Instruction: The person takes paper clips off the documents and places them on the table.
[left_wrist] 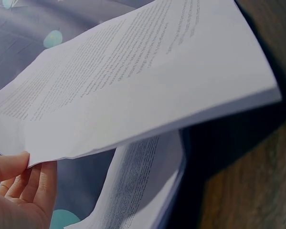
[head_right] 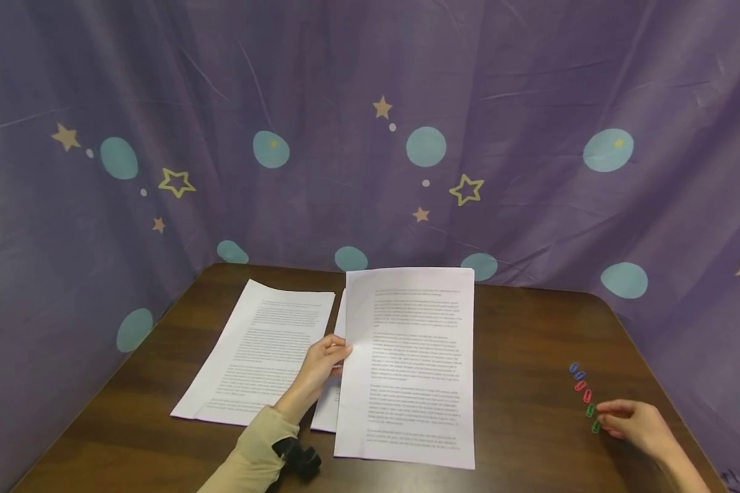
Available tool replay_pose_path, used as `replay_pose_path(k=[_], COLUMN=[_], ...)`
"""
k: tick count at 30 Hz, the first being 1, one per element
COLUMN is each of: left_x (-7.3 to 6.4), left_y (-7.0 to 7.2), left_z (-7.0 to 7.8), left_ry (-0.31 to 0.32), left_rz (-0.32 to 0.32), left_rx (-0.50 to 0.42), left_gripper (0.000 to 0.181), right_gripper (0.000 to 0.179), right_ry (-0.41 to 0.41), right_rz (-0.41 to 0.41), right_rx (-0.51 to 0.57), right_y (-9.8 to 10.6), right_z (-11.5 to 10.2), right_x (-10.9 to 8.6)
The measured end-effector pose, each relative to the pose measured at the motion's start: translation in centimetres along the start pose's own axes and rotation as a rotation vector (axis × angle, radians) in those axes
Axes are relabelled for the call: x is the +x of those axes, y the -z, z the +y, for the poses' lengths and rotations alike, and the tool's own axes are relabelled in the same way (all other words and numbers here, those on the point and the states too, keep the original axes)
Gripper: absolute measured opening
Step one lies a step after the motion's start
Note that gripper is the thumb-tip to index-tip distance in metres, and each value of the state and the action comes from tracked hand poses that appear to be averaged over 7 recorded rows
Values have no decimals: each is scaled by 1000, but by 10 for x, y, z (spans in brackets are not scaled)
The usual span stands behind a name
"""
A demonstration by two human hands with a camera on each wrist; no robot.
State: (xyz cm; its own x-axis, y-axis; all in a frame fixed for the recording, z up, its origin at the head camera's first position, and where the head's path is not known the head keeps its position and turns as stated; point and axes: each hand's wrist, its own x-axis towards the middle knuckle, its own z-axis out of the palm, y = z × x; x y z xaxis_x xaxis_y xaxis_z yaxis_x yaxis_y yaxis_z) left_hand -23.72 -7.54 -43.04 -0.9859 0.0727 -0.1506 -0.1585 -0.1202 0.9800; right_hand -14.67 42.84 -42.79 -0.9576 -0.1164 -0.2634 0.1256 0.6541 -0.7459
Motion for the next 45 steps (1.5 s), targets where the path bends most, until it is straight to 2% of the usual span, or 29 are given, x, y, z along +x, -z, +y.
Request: replay_pose_path(k=[7, 13, 16, 17, 20, 22, 23, 27, 31, 36, 41, 45], left_x=[0, 0, 1, 3, 6, 7, 6, 1, 0, 0, 1, 2], left_y=[-1, -1, 0, 2, 6, 6, 6, 1, 0, 1, 1, 0], left_z=[0, -1, -5, -10, -17, -19, -19, -8, -1, 0, -3, -3], left_ry=[-10, -18, -61, -106, -182, -187, -186, -75, -18, -3, -28, -20], left_rz=[-6, -9, -15, -40, -82, -87, -86, -19, 0, 9, 2, 4], left_rx=[-8, -27, -18, -29, -40, -43, -40, -10, -8, -7, -12, -20], left_gripper=[16, 17, 16, 13, 10, 10, 9, 11, 14, 16, 17, 16], right_gripper=[33, 31, 31, 31, 31, 31, 31, 33, 34, 33, 30, 32], right_ry=[126, 164, 189, 188, 194, 200, 205, 214, 219, 255, 317, 322], right_rz=[94, 151, 158, 160, 162, 170, 175, 187, 176, 179, 185, 176], right_rx=[-52, -84, -79, -72, -56, -50, -52, -22, 6, 50, 106, 130], right_y=[-12, -22, -26, -27, -32, -35, -36, -44, -52, -65, -77, -86], right_z=[-17, -37, -46, -49, -57, -62, -66, -81, -94, -106, -118, -126], right_x=[1, 7, 10, 10, 12, 13, 14, 18, 22, 27, 32, 36])
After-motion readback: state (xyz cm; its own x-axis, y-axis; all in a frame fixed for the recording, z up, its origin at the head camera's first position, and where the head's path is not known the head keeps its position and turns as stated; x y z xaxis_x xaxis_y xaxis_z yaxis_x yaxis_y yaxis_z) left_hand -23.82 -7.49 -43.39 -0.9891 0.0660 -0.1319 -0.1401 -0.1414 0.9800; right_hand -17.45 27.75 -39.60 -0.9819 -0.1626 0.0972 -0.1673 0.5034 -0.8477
